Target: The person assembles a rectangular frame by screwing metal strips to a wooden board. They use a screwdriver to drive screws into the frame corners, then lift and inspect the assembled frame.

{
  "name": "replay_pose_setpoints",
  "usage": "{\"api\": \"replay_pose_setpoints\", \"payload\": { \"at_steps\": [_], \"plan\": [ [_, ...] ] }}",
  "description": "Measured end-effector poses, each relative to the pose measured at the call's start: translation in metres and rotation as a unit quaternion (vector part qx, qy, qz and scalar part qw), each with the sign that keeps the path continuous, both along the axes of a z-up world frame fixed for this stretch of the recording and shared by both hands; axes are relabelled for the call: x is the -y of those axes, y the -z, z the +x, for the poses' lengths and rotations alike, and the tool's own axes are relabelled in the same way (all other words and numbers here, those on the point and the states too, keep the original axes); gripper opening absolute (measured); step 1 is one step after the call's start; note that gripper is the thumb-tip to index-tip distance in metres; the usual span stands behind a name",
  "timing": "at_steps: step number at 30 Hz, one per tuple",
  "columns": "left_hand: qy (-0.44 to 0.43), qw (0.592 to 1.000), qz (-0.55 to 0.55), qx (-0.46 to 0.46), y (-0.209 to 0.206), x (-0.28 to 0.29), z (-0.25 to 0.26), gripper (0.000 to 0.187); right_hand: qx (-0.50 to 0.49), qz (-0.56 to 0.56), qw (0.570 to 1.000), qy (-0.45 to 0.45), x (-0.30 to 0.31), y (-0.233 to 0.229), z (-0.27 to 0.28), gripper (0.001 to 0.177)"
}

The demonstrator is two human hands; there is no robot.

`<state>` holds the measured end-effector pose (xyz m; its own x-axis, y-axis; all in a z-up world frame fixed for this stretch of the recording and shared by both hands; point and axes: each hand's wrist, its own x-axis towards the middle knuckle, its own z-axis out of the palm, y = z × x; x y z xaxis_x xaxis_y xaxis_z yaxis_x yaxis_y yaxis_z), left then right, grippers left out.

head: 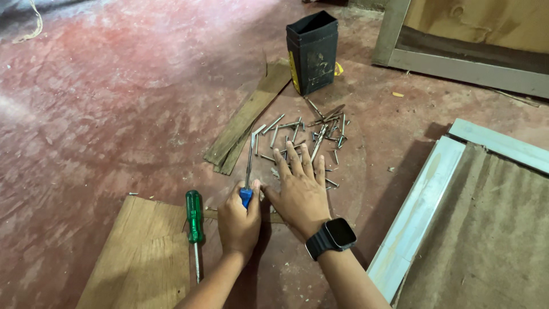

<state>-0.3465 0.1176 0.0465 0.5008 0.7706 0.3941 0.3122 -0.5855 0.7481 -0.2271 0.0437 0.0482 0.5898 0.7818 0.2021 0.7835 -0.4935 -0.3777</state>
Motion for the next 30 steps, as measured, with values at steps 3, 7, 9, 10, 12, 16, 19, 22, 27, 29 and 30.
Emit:
{"api": "replay_pose_setpoints", "payload": {
  "at_steps": [3,7,9,10,12,16,19,22,27,29,30],
  "plan": [
    [-0.023,0.999,-0.010,-0.028,0.004,-0.003,0.001,0.031,-0.012,0.038,0.999,-0.003,0.007,-0.006,-0.011,0.078],
    [-0.021,1.000,-0.006,-0.009,0.008,-0.005,0.004,0.027,0.017,0.123,0.992,0.027,0.005,-0.010,-0.015,0.059],
    [-0.021,1.000,-0.005,0.000,0.008,-0.005,0.002,0.026,0.009,0.148,0.989,0.027,-0.004,-0.009,-0.012,0.052],
    [-0.022,1.000,-0.009,0.005,0.007,-0.004,0.000,0.027,0.011,0.169,0.986,0.014,-0.011,-0.008,-0.010,0.048],
    [-0.017,0.999,-0.024,0.017,0.003,-0.004,-0.001,0.029,0.017,0.211,0.977,-0.012,-0.032,-0.008,0.000,0.041],
    [-0.016,0.997,-0.072,0.004,-0.002,-0.001,0.000,0.034,-0.026,0.206,0.977,-0.046,-0.073,-0.001,0.026,0.038],
    [-0.020,0.996,-0.084,-0.003,-0.004,-0.002,0.001,0.038,-0.012,0.168,0.985,-0.047,-0.092,0.004,0.041,0.032],
    [-0.025,0.996,-0.087,0.004,-0.006,-0.001,0.000,0.037,0.009,0.134,0.989,-0.055,-0.096,0.003,0.048,0.016],
    [-0.019,0.993,-0.113,-0.007,-0.005,-0.003,0.000,0.041,0.069,0.184,0.977,-0.081,-0.083,-0.009,0.044,0.013],
    [-0.011,0.995,-0.098,0.000,-0.004,-0.003,0.000,0.045,-0.005,0.297,0.955,-0.024,-0.074,-0.016,0.034,0.009],
    [-0.016,0.996,-0.087,-0.006,-0.004,-0.003,0.000,0.045,-0.041,0.351,0.935,0.004,-0.068,-0.019,0.030,0.007]
  ]
}}
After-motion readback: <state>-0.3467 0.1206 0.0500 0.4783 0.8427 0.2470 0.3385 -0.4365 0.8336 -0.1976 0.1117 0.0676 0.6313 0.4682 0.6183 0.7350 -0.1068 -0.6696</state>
